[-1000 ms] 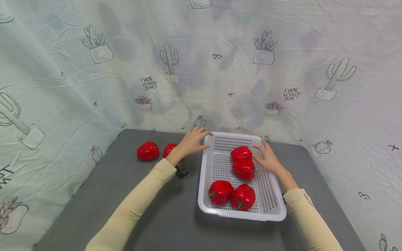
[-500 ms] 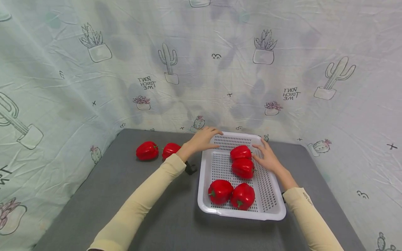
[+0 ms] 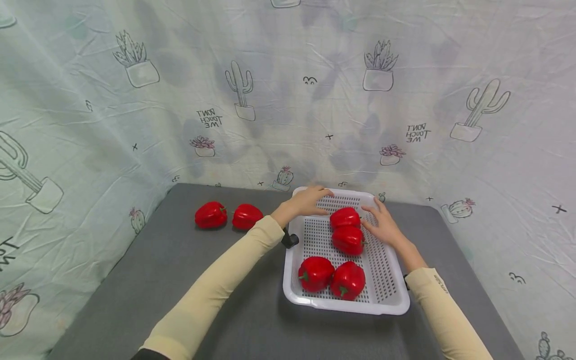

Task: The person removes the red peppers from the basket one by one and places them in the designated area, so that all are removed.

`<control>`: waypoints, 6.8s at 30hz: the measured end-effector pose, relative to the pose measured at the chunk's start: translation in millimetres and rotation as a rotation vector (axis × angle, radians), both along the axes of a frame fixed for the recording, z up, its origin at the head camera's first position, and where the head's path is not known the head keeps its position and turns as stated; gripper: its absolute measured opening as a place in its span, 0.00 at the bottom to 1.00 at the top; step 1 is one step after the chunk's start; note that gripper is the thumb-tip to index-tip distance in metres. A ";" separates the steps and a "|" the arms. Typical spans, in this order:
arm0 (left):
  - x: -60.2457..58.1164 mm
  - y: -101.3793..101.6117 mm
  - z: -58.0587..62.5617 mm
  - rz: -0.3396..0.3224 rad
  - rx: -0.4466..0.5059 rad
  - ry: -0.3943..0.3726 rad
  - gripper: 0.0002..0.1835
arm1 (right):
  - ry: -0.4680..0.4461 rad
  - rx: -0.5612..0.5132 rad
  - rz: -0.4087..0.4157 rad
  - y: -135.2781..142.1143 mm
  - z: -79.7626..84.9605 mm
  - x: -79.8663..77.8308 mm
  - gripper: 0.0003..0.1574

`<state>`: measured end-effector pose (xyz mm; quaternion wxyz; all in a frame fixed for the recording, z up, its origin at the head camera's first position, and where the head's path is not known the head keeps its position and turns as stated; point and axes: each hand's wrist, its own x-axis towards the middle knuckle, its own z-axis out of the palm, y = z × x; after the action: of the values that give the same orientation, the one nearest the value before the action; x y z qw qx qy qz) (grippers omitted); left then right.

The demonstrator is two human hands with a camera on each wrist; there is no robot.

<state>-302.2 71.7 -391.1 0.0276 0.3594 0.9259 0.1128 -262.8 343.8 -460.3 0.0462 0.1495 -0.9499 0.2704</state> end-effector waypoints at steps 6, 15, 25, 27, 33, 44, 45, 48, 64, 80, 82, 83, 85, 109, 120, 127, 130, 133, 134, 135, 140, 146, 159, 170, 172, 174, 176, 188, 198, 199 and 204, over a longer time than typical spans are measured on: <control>-3.8 13.2 -9.4 0.007 0.009 -0.056 0.28 | 0.022 -0.001 0.008 -0.2 -2.0 -1.3 0.33; -2.1 31.5 -21.2 0.018 0.043 -0.105 0.27 | 0.026 -0.009 0.011 1.6 -1.2 -1.4 0.32; -1.1 57.1 -40.8 0.066 0.036 -0.082 0.29 | 0.018 -0.008 0.013 1.8 0.3 -1.3 0.32; 0.1 59.8 -42.9 0.078 0.028 -0.061 0.29 | 0.018 -0.005 0.014 1.4 0.0 -1.2 0.32; 2.9 64.4 -49.6 0.109 0.011 -0.019 0.29 | 0.031 -0.010 0.018 -0.3 0.5 0.6 0.32; 11.6 67.8 -58.7 0.148 -0.018 -0.037 0.31 | 0.032 -0.019 0.001 -3.2 -3.3 8.9 0.32; 12.2 67.9 -59.5 0.149 -0.010 -0.044 0.31 | 0.035 -0.020 -0.002 -3.7 -3.6 9.5 0.32; 14.0 67.3 -61.8 0.149 0.009 -0.059 0.32 | 0.037 -0.021 -0.010 -5.3 -3.9 11.9 0.32; 15.3 68.5 -62.7 0.151 -0.017 -0.077 0.38 | 0.005 -0.022 -0.006 -4.4 -1.1 12.8 0.33; 16.6 67.4 -61.8 0.141 -0.010 -0.083 0.38 | 0.018 -0.029 0.006 -3.4 -2.8 11.2 0.32; 16.4 67.8 -61.9 0.139 -0.005 -0.081 0.38 | 0.020 -0.028 0.008 -3.1 -3.0 11.1 0.32; 16.1 68.1 -62.1 0.136 -0.004 -0.079 0.38 | 0.022 -0.029 0.009 -3.1 -3.0 11.1 0.32; 15.8 68.5 -61.9 0.134 -0.005 -0.068 0.37 | 0.023 -0.032 0.011 -2.9 -3.1 11.1 0.32; 16.9 55.4 -30.6 0.108 0.078 -0.011 0.32 | 0.014 -0.021 -0.003 -1.1 -2.1 8.6 0.34; 20.1 43.5 -19.5 0.077 0.108 0.021 0.32 | 0.027 -0.020 0.007 -4.4 -1.1 11.7 0.33; 24.0 29.9 -12.6 0.073 0.156 -0.009 0.32 | 0.022 -0.021 -0.004 -5.7 -1.6 13.6 0.32; 24.7 24.0 -10.2 0.079 0.179 -0.026 0.32 | 0.018 -0.022 -0.009 -6.5 -1.8 13.8 0.32; 25.0 19.0 -8.4 0.086 0.186 -0.031 0.33 | 0.017 -0.025 -0.014 -7.1 -1.8 13.4 0.33; 25.0 17.4 -8.1 0.088 0.186 -0.029 0.33 | 0.012 -0.026 -0.015 -7.1 -1.7 13.2 0.33; 24.8 15.8 -8.1 0.088 0.187 -0.025 0.33 | 0.009 -0.024 -0.017 -6.8 -1.8 12.8 0.33; 25.4 7.3 -7.8 0.078 0.228 -0.010 0.33 | -0.006 -0.025 -0.015 -5.6 -2.4 11.6 0.34; 27.5 -2.5 -2.7 0.051 0.284 -0.016 0.33 | -0.001 -0.023 -0.009 -4.7 -2.9 11.2 0.34; 33.6 -31.0 1.9 0.111 0.347 0.012 0.34 | 0.002 -0.017 -0.021 -5.3 -1.9 11.6 0.34; 36.5 -52.8 -0.6 0.144 0.436 0.055 0.34 | 0.001 -0.012 -0.028 -5.5 -2.0 13.5 0.33; 36.5 -56.3 -1.9 0.151 0.443 0.074 0.34 | 0.000 -0.012 -0.030 -5.5 -2.4 13.8 0.33; 36.6 -60.2 -3.0 0.159 0.453 0.092 0.35 | 0.001 -0.015 -0.031 -5.7 -2.7 13.9 0.33; 36.8 -64.5 -4.2 0.169 0.467 0.103 0.35 | 0.000 -0.018 -0.031 -5.9 -3.0 13.9 0.33; 45.5 -91.7 -13.1 0.238 0.572 0.168 0.35 | -0.008 -0.027 -0.017 -2.0 -1.4 17.4 0.35; 51.5 -112.8 -22.7 0.321 0.603 0.177 0.34 | -0.019 -0.033 0.001 2.0 -0.6 21.9 0.35; 51.1 -114.9 -24.2 0.329 0.606 0.175 0.34 | -0.018 -0.034 0.002 1.9 -0.5 21.8 0.34; 50.2 -124.1 -32.7 0.357 0.607 0.163 0.34 | -0.022 -0.031 -0.001 1.1 -0.6 21.6 0.34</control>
<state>-252.0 -52.3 -423.7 -0.1745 0.1919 0.8975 0.3566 -241.2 345.0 -460.9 0.0380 0.1451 -0.9463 0.2865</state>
